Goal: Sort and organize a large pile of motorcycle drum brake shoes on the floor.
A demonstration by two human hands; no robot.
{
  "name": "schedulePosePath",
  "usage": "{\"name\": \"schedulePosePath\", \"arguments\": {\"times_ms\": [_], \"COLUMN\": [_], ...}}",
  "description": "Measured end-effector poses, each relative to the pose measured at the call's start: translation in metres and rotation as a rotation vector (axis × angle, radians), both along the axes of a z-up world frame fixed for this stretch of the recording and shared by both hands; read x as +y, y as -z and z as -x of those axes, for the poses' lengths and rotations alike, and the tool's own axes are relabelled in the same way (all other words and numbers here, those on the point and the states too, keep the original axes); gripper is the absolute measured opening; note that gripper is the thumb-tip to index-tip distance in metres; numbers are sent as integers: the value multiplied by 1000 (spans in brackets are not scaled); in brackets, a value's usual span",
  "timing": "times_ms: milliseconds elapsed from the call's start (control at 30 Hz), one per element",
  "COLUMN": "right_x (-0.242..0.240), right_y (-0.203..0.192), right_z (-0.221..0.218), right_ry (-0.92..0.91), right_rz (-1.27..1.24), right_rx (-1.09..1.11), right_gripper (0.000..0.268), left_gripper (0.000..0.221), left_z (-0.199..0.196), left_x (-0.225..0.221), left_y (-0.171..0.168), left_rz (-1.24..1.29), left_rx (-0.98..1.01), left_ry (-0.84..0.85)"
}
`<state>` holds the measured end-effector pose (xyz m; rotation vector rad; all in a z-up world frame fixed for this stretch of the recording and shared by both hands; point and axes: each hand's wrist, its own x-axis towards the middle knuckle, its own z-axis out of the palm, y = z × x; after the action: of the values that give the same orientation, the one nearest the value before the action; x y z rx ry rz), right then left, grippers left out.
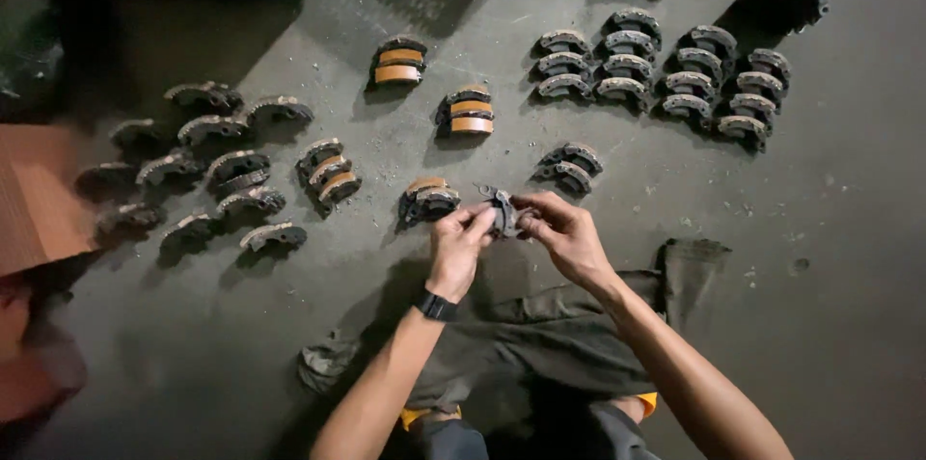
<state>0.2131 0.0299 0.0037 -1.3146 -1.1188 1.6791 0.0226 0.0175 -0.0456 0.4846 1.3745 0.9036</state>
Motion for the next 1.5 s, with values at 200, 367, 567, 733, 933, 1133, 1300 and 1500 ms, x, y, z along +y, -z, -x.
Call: {"name": "schedulePosePath", "arguments": {"times_ms": [200,367,567,733,933,1133,1300,1500], "right_x": [-3,-8,-6,-4,-6,-9,-11,15], "right_y": [9,17,12,5,5,-2,-12,20], "right_z": [-1,0,2,6,8,9,-1,-39], "right_ry": [27,57,59,59,60,53,-23,69], "right_rz": [86,78,88,112,89,74,-193,-573], "right_rx": [51,139,176,169,165,115,-39,-1110], "right_gripper": [35,33,33,32,32,31,32,46], "left_gripper": [21,20,18,16,15,13,18,26], "left_z": [6,16,20,24,25,24,18,9], "left_x": [-3,-9,-3,-4,-4,-6,-12,-28], "left_y": [-9,4,-11,-18,-25,-25,-12,9], "left_rz": [-14,-16,17,52,70,101,-28,-124], "left_rx": [-124,-263,-406,-445,-501,-495,-479,-105], "left_ry": [-19,-29,-82,-111,-117,-107,-6,150]}}
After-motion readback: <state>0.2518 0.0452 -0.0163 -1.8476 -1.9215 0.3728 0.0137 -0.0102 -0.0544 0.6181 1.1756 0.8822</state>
